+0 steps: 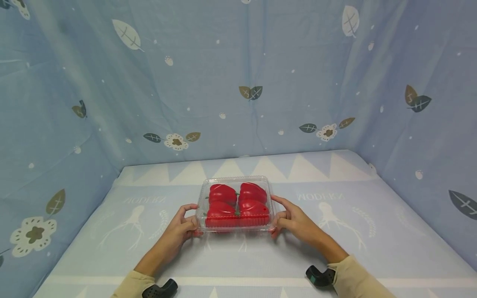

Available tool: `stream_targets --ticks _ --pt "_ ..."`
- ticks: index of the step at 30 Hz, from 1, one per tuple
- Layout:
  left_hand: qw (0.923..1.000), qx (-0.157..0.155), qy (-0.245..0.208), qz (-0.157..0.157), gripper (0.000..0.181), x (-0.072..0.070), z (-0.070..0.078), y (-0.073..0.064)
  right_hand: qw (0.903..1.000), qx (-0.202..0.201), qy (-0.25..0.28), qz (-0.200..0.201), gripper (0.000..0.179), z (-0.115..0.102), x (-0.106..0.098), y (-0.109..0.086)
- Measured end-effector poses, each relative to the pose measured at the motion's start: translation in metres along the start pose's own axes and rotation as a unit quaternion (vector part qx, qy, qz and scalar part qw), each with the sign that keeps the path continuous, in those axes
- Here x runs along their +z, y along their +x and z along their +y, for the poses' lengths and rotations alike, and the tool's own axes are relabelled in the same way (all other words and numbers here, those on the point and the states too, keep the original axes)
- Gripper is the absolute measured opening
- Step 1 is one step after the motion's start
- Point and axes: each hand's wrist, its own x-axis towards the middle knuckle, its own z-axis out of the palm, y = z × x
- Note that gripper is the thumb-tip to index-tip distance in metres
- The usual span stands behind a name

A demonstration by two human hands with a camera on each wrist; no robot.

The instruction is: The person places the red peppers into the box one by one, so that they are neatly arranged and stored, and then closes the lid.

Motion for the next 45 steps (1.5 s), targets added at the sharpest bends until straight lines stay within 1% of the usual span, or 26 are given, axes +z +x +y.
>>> stream_targets --ticks 3,10,17,22,25,31,35,40,45 --pt "1.0 -0.003 0.006 0.002 0.056 0.001 0.0 0.0 1.0 0.001 -0.002 0.004 0.07 0.0 0.0 -0.001" --pt "0.9999 0.006 0.012 -0.002 0.053 0.001 -0.001 0.0 1.0 0.006 0.004 0.006 0.07 -0.001 0.001 -0.002" --pt "0.9999 0.011 0.012 -0.005 0.053 0.0 -0.003 0.002 0.9982 0.018 0.056 -0.011 0.075 -0.002 0.001 -0.002" --pt "0.9998 0.014 0.014 -0.007 0.052 0.001 -0.005 0.004 0.9953 0.044 0.084 -0.017 0.078 0.0 -0.003 -0.002" --pt "0.9998 0.012 0.013 -0.004 0.052 0.001 -0.005 0.005 0.9954 0.06 0.074 -0.007 0.077 -0.002 -0.004 0.0" --pt "0.9998 0.014 0.012 -0.001 0.052 0.0 -0.005 0.005 0.9939 0.094 0.044 0.038 0.077 -0.011 0.004 0.004" --pt "0.9998 0.015 0.012 -0.002 0.052 0.001 -0.006 0.005 0.9926 0.102 0.041 0.051 0.077 -0.013 0.007 0.004" --pt "0.9999 0.012 0.009 -0.001 0.052 0.001 -0.004 0.004 0.9932 0.097 0.055 0.033 0.079 -0.012 0.005 0.001" --pt "0.9999 0.013 0.009 -0.001 0.054 0.0 -0.004 0.003 0.9949 0.087 0.051 0.006 0.08 -0.01 0.001 -0.001"
